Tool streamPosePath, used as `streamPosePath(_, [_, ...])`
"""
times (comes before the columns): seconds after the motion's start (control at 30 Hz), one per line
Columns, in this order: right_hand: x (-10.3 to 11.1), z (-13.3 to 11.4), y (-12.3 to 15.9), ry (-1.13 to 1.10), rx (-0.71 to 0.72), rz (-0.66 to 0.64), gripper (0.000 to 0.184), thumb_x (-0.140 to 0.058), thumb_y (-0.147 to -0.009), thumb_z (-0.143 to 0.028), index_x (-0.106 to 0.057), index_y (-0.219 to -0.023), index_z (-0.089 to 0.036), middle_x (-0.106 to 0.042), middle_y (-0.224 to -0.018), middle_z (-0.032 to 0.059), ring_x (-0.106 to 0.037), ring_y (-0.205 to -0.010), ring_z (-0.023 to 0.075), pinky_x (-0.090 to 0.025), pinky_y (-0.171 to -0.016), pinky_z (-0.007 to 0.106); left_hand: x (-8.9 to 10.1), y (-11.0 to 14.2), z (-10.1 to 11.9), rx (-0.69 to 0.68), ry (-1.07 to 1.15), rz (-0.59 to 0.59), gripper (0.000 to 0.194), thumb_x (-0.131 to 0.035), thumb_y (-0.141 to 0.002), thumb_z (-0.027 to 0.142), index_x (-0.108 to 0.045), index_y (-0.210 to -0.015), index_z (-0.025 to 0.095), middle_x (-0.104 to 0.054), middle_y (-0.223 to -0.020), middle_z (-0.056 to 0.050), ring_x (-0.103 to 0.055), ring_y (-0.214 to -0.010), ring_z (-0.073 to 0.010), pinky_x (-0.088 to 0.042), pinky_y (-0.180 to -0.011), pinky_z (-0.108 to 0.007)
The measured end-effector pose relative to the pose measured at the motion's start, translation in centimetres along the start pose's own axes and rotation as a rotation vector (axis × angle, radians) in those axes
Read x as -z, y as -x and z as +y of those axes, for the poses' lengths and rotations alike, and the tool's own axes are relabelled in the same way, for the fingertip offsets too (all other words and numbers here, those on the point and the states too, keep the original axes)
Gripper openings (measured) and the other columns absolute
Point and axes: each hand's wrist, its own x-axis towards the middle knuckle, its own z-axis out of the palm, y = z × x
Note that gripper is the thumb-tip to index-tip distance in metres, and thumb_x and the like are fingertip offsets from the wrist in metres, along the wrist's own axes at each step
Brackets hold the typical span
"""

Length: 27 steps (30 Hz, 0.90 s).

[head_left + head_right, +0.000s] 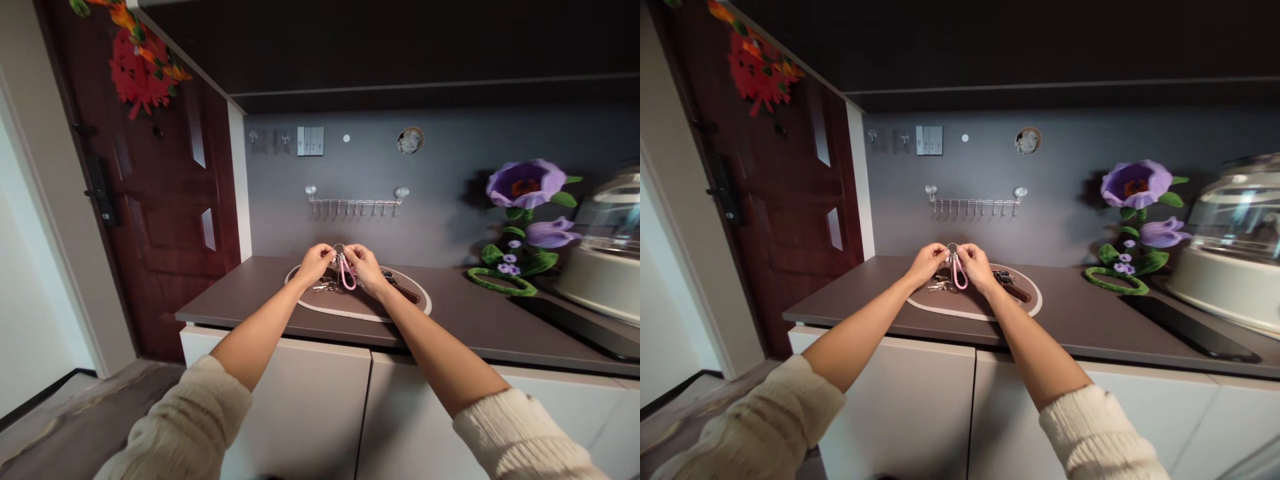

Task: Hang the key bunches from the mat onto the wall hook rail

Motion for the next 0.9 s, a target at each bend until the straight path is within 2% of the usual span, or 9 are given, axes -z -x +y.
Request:
streamPosePath(0.2, [-0.1, -0.1, 0.3, -0.080, -0.076, -0.039, 0.035, -0.062, -0.062, -0.047, -0.054, -0.073, -0.016, -0.052, -0.060, -0.0029, -0.045, -0.051, 0.0074, -0.038, -0.052, 0.022, -0.1, 0.0, -0.2, 0.061, 0.133, 0.038, 0.016, -0.051, -0.075, 0.030, -0.055, -0.072, 0.014, -0.057, -0.068, 0.000, -0.052, -0.064, -0.0101, -0.042, -0.064, -0.023])
streamPosePath(0.4, [0.3, 0.2, 0.2, -0.052, -0.099, 0.014, 0.038, -0.065, -0.058, -0.049, -0.055, -0.072, -0.015, -0.054, -0.061, -0.0014, -0.046, -0.053, 0.0083, -0.038, -0.053, 0.022, -0.6, 0.3, -0.2, 0.063, 0.089, 0.067, 0.013, -0.051, -0.074, 0.026, -0.057, -0.073, 0.014, -0.059, -0.070, -0.001, -0.053, -0.066, -0.0110, -0.043, -0.066, -0.024])
streamPosePath(0.53, [0.5, -0.4, -0.6, 0.031, -0.048, 0.003, 0.036, -0.063, -0.059, -0.049, -0.055, -0.072, -0.016, -0.053, -0.062, -0.0017, -0.046, -0.056, 0.0089, -0.039, -0.057, 0.023, -0.1, -0.5, 0.4, 0.056, 0.034, 0.058, 0.011, -0.051, -0.074, 0.023, -0.058, -0.071, 0.014, -0.060, -0.068, -0.001, -0.053, -0.065, -0.0115, -0.043, -0.066, -0.025])
streamPosePath(0.63, [0.3, -1.5, -1.8, 0.062, -0.002, 0.000, 0.034, -0.061, -0.061, -0.048, -0.054, -0.071, -0.016, -0.051, -0.060, -0.0028, -0.044, -0.054, 0.0081, -0.038, -0.057, 0.023, 1.0, -1.5, 1.1, -0.036, -0.079, 0.065, 0.014, -0.049, -0.076, 0.024, -0.058, -0.070, 0.015, -0.060, -0.070, -0.002, -0.053, -0.068, -0.0117, -0.041, -0.067, -0.024])
streamPosePath(0.73, [-0.2, -2.7, -3.2, 0.074, -0.007, 0.023, 0.031, -0.059, -0.063, -0.046, -0.052, -0.070, -0.016, -0.050, -0.058, -0.0035, -0.042, -0.052, 0.0076, -0.037, -0.055, 0.022, 2.4, -2.2, 1.0, -0.120, -0.264, 0.183, 0.022, -0.043, -0.081, 0.029, -0.058, -0.070, 0.015, -0.057, -0.071, -0.002, -0.050, -0.069, -0.0121, -0.039, -0.067, -0.024])
streamPosePath(0.9, [-1.6, -3.9, -5.7, 0.073, -0.039, 0.070, 0.017, -0.056, -0.068, -0.032, -0.050, -0.070, -0.016, -0.051, -0.062, -0.0027, -0.046, -0.055, 0.0076, -0.039, -0.056, 0.022, 4.1, -1.7, -1.5, -0.132, -0.523, 0.314, 0.031, -0.034, -0.086, 0.030, -0.055, -0.067, 0.016, -0.054, -0.069, -0.003, -0.049, -0.068, -0.0135, -0.037, -0.064, -0.025])
